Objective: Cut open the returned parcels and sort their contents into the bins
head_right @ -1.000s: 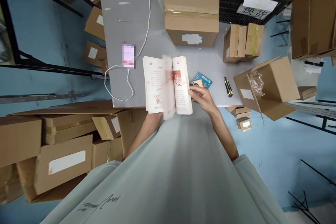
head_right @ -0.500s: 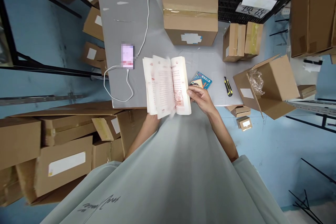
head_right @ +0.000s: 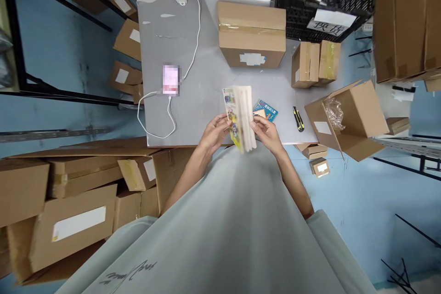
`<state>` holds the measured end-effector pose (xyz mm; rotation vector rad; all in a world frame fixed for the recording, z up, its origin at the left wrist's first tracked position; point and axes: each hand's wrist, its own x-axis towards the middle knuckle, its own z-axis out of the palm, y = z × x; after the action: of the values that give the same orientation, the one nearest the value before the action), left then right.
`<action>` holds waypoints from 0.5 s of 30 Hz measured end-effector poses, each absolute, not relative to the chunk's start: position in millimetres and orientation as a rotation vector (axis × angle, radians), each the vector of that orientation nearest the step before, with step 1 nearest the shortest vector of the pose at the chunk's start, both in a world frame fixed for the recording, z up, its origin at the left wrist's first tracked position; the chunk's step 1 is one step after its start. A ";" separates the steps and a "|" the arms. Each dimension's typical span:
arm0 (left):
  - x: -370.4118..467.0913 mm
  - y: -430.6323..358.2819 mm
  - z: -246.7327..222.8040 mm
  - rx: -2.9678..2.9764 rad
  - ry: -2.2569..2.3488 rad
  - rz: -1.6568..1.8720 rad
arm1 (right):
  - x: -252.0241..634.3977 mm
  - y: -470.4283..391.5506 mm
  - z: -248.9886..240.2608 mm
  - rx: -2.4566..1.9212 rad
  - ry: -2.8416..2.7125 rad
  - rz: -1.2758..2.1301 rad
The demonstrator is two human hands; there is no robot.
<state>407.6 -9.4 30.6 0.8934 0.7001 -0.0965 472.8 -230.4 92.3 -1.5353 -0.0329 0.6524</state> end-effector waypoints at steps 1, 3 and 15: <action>409.3 -8.5 29.4 0.923 0.720 -0.049 | 472.7 -230.2 88.4 -1.547 -0.010 0.640; 409.5 -6.5 28.6 1.003 0.732 0.009 | 471.7 -230.7 79.4 -1.557 0.047 0.628; 400.1 -36.0 92.4 1.526 0.337 0.019 | 471.8 -195.4 24.8 -1.479 0.297 0.681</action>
<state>400.1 -36.0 92.4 1.5263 0.3373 0.0187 471.8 -195.4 24.8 -1.4792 0.2973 0.6815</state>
